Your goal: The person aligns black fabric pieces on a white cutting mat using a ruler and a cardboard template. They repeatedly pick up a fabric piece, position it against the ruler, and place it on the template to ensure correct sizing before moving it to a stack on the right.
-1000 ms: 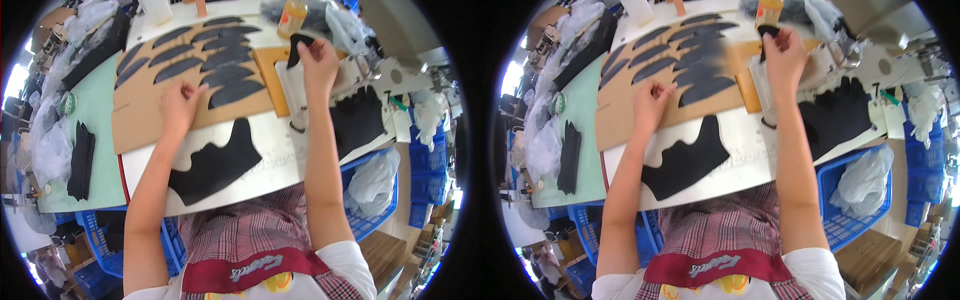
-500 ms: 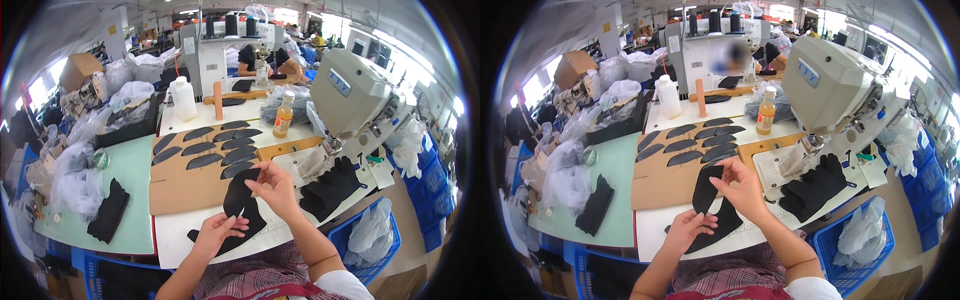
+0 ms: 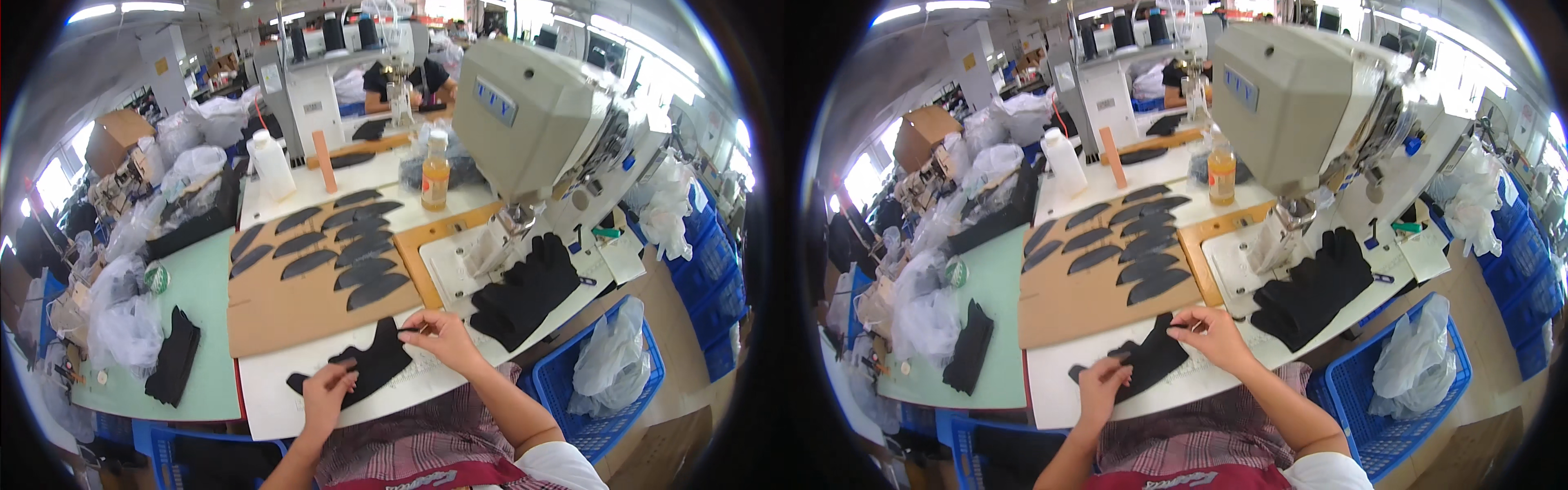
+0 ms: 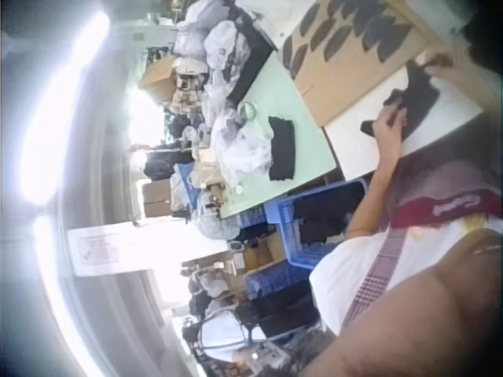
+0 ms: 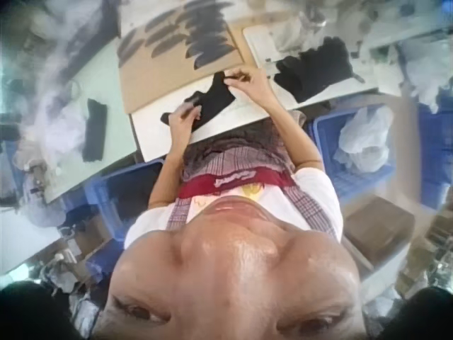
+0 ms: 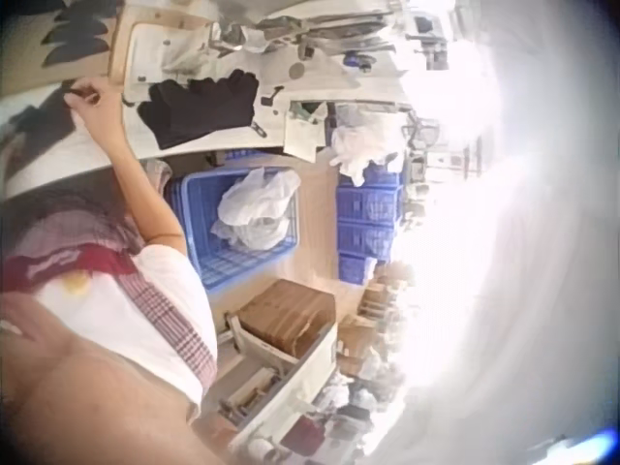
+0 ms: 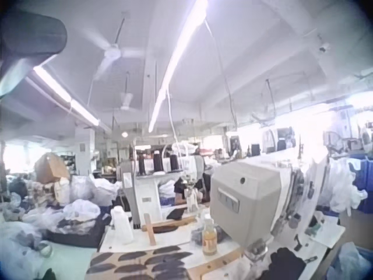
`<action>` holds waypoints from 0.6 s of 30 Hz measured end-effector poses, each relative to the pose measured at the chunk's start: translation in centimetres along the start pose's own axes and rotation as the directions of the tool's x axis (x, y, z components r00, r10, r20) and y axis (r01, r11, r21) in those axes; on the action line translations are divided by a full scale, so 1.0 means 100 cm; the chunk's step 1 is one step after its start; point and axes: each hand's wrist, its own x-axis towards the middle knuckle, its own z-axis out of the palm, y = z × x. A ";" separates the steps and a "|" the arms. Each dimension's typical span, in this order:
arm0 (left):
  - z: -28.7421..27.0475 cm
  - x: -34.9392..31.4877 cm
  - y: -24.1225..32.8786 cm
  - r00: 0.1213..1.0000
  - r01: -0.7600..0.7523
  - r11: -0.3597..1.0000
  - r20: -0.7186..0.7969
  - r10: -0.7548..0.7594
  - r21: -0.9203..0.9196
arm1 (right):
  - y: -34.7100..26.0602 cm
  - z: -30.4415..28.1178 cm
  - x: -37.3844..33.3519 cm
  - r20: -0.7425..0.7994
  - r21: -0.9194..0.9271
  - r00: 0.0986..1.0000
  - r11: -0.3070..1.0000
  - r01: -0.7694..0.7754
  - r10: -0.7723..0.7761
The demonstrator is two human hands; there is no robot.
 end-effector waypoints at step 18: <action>-0.038 -0.062 0.032 0.974 -0.131 0.986 -0.174 0.148 0.105 | -0.028 0.024 -0.041 0.028 -0.013 0.999 0.999 0.035 -0.035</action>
